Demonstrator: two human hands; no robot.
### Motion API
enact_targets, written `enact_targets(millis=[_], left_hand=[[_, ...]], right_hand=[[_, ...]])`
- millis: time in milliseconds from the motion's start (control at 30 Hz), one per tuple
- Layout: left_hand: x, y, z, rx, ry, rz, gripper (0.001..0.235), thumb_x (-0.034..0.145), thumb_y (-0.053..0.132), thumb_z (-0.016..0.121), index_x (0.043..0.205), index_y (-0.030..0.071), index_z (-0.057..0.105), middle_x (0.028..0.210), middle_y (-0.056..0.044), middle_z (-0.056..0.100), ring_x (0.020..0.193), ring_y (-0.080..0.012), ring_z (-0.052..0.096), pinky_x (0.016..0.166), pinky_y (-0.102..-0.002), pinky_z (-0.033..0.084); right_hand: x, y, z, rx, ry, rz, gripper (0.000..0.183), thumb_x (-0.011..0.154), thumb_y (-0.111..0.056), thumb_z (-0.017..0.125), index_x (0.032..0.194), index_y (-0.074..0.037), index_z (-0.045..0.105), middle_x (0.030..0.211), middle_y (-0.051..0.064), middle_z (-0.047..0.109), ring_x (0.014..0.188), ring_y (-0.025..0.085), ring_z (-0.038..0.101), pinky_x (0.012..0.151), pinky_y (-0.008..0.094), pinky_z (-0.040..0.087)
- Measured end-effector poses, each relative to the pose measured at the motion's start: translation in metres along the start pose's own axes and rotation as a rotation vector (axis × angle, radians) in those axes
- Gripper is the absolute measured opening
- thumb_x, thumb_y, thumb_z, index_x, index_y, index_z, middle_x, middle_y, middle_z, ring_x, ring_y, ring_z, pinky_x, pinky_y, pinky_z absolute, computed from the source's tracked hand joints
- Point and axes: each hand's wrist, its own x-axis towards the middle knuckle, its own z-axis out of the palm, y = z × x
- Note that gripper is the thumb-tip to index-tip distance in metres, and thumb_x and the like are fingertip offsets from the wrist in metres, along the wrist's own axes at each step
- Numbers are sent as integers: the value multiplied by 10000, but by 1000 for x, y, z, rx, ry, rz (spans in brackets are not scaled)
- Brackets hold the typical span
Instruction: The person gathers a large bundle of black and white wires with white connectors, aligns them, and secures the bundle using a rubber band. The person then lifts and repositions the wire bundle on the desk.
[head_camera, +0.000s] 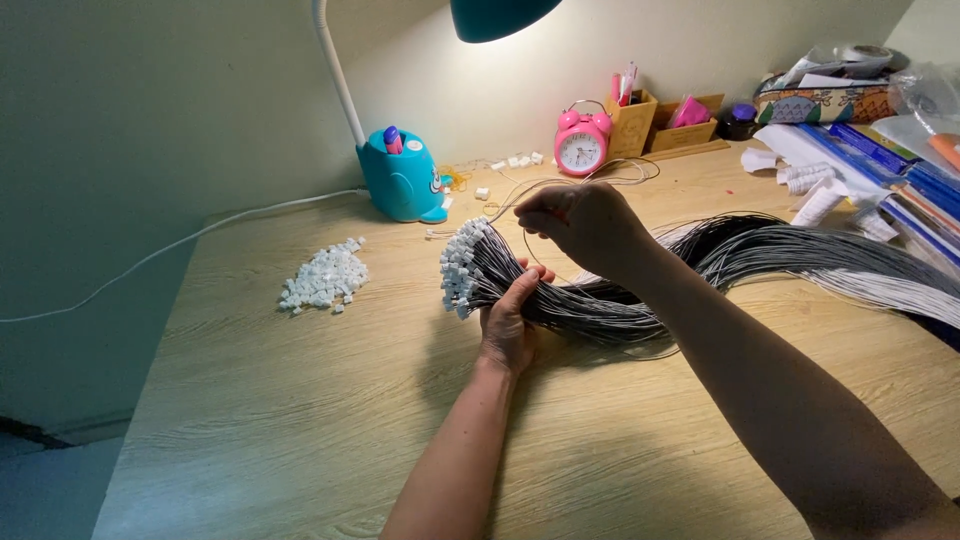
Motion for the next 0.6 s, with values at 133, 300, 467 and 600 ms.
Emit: enact_targets(millis=[133, 300, 467, 600], left_hand=[[-6, 6, 1, 25, -1, 11, 348, 731, -33, 777, 1040, -36, 617, 827, -146, 675, 774, -271, 724, 745, -378, 604], [-28, 29, 31, 111, 30, 97, 329, 728, 45, 819, 1008, -7, 655, 859, -98, 651, 788, -217, 682, 732, -388, 579], [-3, 9, -6, 24, 16, 103, 254, 749, -32, 760, 963, -4, 626, 826, -109, 637, 791, -261, 701, 736, -433, 592], [-5, 24, -12, -47, -16, 25, 163, 773, -23, 727, 892, 34, 630, 758, -90, 666, 758, -232, 724, 729, -351, 594]], right_hand=[[4, -29, -6, -17, -89, -59, 107, 881, -247, 677, 957, -204, 739, 776, -13, 744, 776, 121, 730, 740, 303, 553], [-1, -55, -2, -21, -375, -88, 187, 902, -303, 596, 858, -158, 707, 723, 48, 723, 794, 261, 724, 747, 435, 538], [-2, -50, 8, 94, -439, -112, 200, 931, -267, 577, 895, -123, 712, 749, 86, 724, 770, 257, 716, 710, 388, 551], [-4, -40, 5, 216, -357, -96, 149, 902, -238, 626, 932, -129, 722, 747, 44, 732, 766, 163, 726, 700, 340, 568]])
